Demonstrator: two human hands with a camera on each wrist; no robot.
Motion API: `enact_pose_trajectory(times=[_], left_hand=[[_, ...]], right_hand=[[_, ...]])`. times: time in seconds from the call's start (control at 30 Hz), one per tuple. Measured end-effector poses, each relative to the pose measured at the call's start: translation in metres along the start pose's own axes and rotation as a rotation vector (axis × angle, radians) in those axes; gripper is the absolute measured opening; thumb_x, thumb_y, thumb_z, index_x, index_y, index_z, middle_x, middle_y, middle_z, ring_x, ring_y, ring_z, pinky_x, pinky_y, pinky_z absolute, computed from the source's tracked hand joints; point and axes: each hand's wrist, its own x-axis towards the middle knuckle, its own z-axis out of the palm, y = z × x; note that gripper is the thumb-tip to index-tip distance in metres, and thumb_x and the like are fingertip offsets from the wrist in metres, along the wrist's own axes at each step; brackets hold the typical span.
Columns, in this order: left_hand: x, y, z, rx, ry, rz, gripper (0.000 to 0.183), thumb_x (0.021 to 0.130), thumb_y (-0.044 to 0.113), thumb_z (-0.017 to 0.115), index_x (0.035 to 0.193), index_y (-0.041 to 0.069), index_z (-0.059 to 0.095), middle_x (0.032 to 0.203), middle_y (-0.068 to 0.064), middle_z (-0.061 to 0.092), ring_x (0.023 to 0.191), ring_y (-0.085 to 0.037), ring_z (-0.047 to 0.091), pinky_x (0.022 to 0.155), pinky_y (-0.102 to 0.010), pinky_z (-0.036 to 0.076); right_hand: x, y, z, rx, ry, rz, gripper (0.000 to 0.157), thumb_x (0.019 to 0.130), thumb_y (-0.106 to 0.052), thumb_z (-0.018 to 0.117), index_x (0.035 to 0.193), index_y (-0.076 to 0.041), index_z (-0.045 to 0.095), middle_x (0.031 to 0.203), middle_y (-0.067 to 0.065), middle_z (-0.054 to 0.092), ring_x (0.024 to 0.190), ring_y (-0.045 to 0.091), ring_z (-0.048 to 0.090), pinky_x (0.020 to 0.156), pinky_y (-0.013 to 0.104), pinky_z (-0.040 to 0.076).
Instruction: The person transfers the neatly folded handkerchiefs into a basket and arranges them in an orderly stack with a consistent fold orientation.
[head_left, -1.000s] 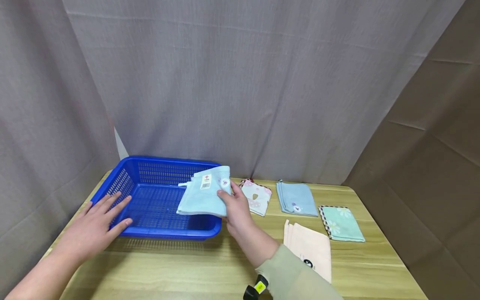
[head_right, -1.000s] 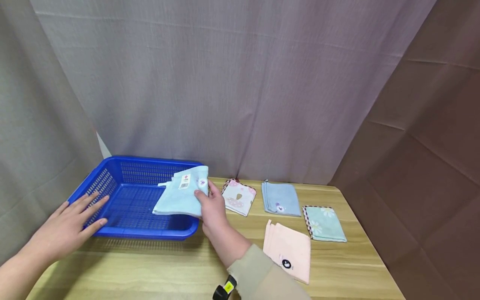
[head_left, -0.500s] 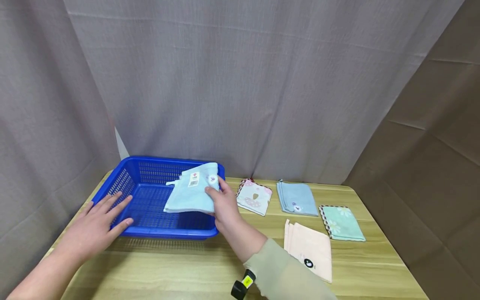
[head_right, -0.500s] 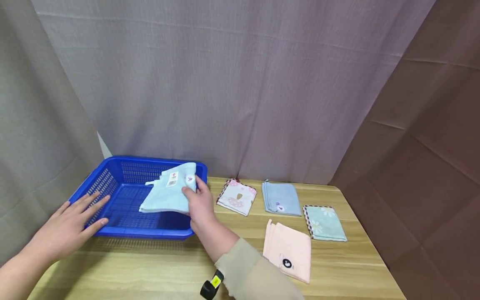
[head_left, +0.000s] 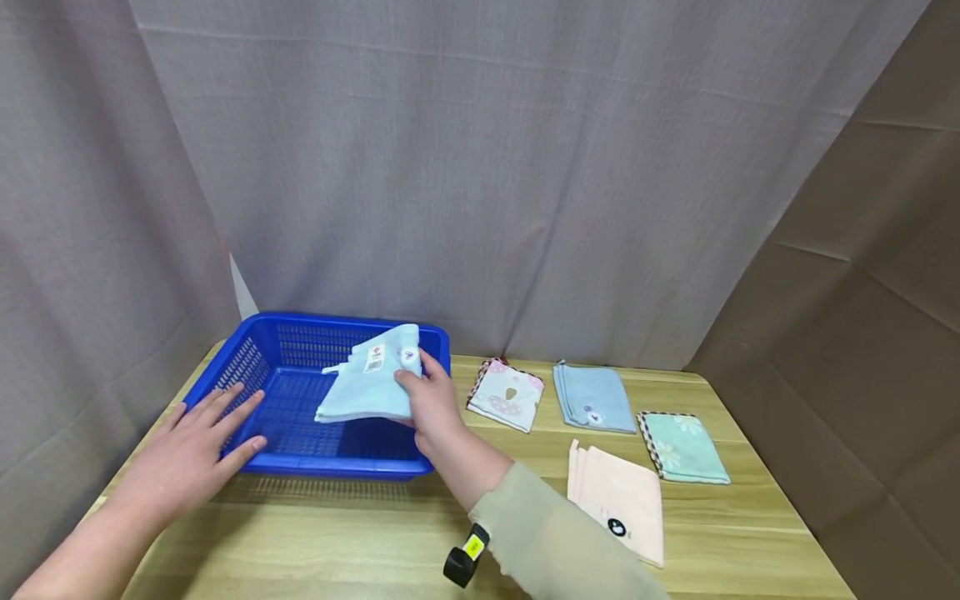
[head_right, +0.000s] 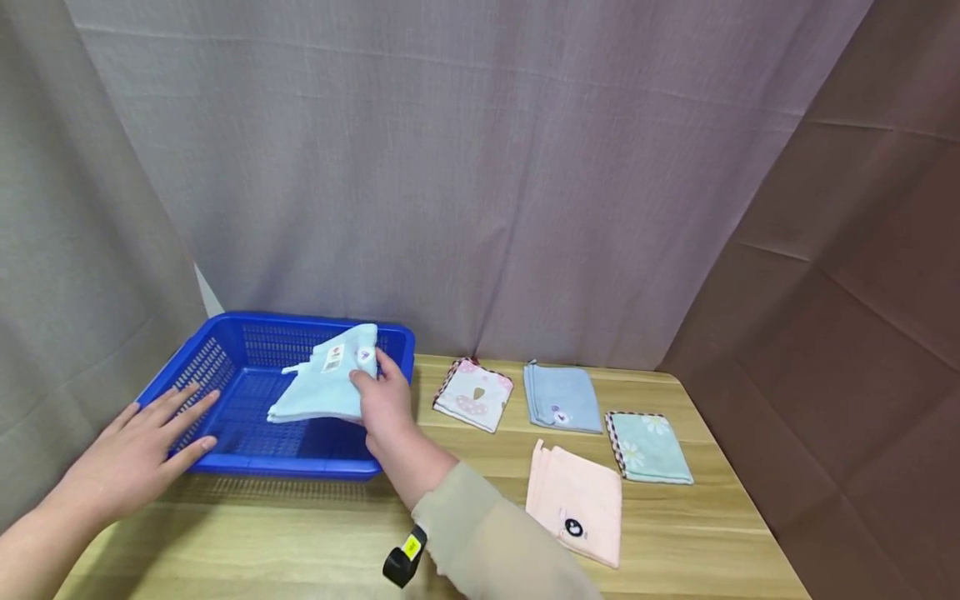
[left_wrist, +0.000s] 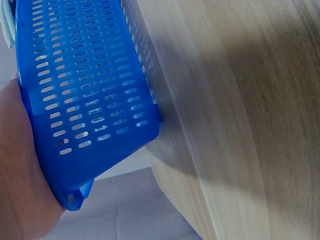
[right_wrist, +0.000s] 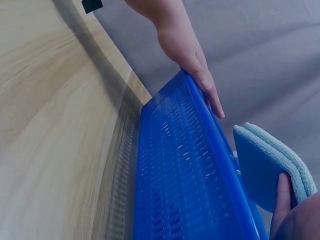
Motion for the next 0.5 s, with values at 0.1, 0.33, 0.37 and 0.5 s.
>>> enact_pose_trajectory(times=[0.1, 0.33, 0.37, 0.5], left_hand=[[0.000, -0.001, 0.000, -0.001, 0.011, 0.004, 0.065, 0.098, 0.054, 0.052, 0.152, 0.019, 0.041, 0.152, -0.021, 0.040, 0.135, -0.048, 0.037, 0.110, -0.069, 0.018], [0.000, -0.002, 0.001, 0.000, 0.015, 0.011, 0.065, 0.098, 0.053, 0.053, 0.152, 0.020, 0.041, 0.151, -0.021, 0.041, 0.135, -0.049, 0.038, 0.109, -0.070, 0.018], [0.000, -0.001, 0.001, 0.001, 0.013, 0.010, 0.065, 0.098, 0.053, 0.053, 0.152, 0.020, 0.041, 0.151, -0.021, 0.041, 0.135, -0.049, 0.038, 0.109, -0.070, 0.018], [0.000, -0.001, 0.001, -0.001, 0.013, 0.010, 0.065, 0.098, 0.052, 0.054, 0.153, 0.021, 0.040, 0.152, -0.021, 0.041, 0.135, -0.048, 0.038, 0.109, -0.069, 0.019]], right_hand=[[0.003, 0.001, 0.004, 0.004, -0.002, 0.025, 0.059, 0.090, -0.006, 0.062, 0.147, -0.014, 0.048, 0.112, 0.016, 0.068, 0.076, 0.020, 0.071, 0.062, 0.043, 0.061], [0.008, 0.001, 0.015, 0.021, -0.007, 0.063, 0.057, 0.090, -0.004, 0.061, 0.145, -0.013, 0.050, 0.107, 0.016, 0.069, 0.076, 0.021, 0.071, 0.066, 0.047, 0.060], [0.009, 0.001, 0.016, 0.022, -0.007, 0.067, 0.057, 0.090, -0.004, 0.060, 0.145, -0.013, 0.050, 0.108, 0.016, 0.068, 0.076, 0.021, 0.071, 0.066, 0.047, 0.060], [0.012, 0.000, 0.022, 0.026, -0.001, 0.095, 0.055, 0.091, -0.003, 0.060, 0.145, -0.013, 0.051, 0.112, 0.017, 0.068, 0.084, 0.026, 0.072, 0.069, 0.047, 0.060]])
